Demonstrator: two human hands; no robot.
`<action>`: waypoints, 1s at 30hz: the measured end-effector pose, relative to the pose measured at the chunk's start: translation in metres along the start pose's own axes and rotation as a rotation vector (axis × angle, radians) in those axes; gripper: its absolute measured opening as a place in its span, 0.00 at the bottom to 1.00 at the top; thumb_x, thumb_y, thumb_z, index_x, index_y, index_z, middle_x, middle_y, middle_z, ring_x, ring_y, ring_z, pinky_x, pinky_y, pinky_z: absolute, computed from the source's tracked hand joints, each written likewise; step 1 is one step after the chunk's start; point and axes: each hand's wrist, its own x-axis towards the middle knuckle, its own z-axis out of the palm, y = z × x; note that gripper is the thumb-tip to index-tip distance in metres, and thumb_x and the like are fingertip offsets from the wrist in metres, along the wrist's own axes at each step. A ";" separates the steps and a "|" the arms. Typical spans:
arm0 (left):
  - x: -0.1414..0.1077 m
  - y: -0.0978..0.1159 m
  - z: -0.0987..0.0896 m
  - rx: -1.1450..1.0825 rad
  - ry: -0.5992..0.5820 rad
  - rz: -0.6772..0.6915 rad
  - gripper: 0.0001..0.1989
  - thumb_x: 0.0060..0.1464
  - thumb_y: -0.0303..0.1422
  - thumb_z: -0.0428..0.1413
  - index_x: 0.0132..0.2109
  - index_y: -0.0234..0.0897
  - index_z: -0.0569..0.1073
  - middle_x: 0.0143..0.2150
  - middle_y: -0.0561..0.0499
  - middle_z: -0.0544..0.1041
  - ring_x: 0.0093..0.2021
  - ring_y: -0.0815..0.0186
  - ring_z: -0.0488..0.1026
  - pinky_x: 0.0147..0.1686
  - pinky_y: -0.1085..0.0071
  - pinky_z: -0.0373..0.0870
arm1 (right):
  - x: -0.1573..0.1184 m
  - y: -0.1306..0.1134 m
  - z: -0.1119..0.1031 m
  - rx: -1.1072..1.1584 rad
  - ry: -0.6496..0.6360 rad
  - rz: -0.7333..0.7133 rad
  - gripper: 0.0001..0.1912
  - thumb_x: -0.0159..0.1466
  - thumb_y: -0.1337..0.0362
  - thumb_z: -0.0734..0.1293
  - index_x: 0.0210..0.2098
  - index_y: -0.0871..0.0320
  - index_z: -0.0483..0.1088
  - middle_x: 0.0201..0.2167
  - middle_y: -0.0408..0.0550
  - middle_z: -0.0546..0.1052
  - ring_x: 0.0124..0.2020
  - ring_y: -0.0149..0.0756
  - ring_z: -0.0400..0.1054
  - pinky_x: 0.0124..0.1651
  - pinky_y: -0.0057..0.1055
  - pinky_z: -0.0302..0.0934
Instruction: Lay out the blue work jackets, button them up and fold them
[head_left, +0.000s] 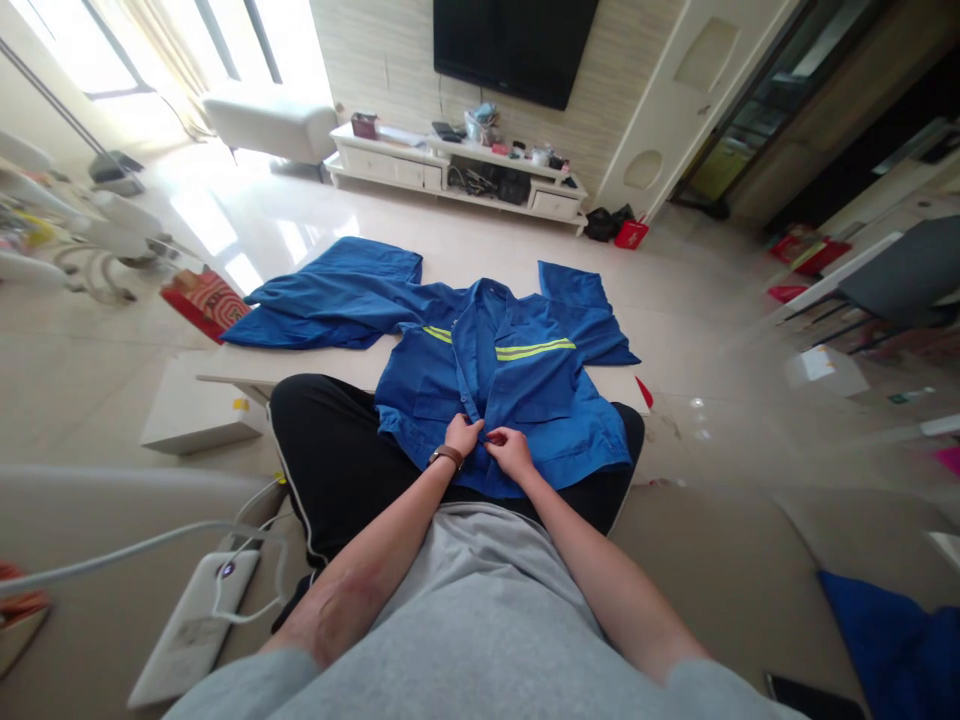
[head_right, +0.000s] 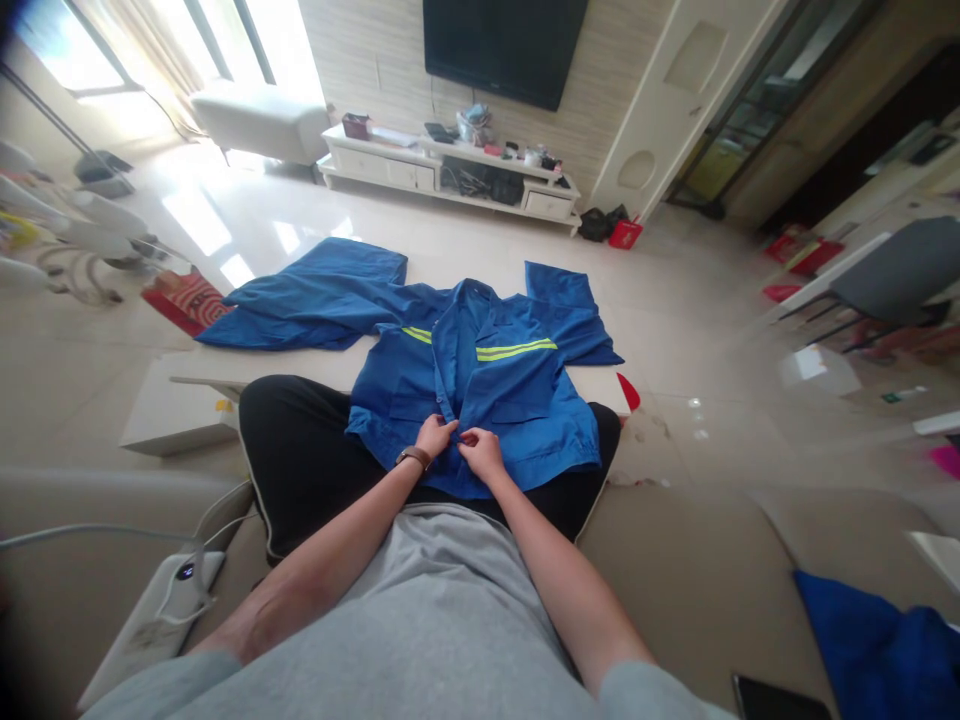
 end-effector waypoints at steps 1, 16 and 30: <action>0.001 0.000 0.003 -0.023 -0.006 0.014 0.09 0.51 0.33 0.62 0.34 0.36 0.70 0.28 0.50 0.75 0.31 0.62 0.76 0.33 0.71 0.68 | -0.003 0.001 0.000 0.043 0.016 0.002 0.10 0.51 0.65 0.72 0.34 0.58 0.79 0.29 0.46 0.80 0.31 0.37 0.72 0.39 0.33 0.67; -0.011 -0.014 -0.017 -0.344 -0.101 0.182 0.15 0.48 0.40 0.60 0.27 0.39 0.62 0.19 0.59 0.63 0.18 0.72 0.64 0.21 0.74 0.60 | 0.009 0.011 0.008 0.563 0.207 0.186 0.14 0.48 0.57 0.67 0.33 0.54 0.65 0.22 0.36 0.67 0.22 0.29 0.59 0.26 0.27 0.54; -0.014 -0.018 -0.012 -0.382 -0.169 0.099 0.24 0.44 0.49 0.64 0.33 0.40 0.61 0.24 0.62 0.62 0.20 0.74 0.64 0.21 0.76 0.63 | 0.011 0.014 0.022 0.483 0.224 0.186 0.17 0.44 0.60 0.70 0.34 0.54 0.67 0.28 0.42 0.71 0.30 0.36 0.65 0.28 0.28 0.59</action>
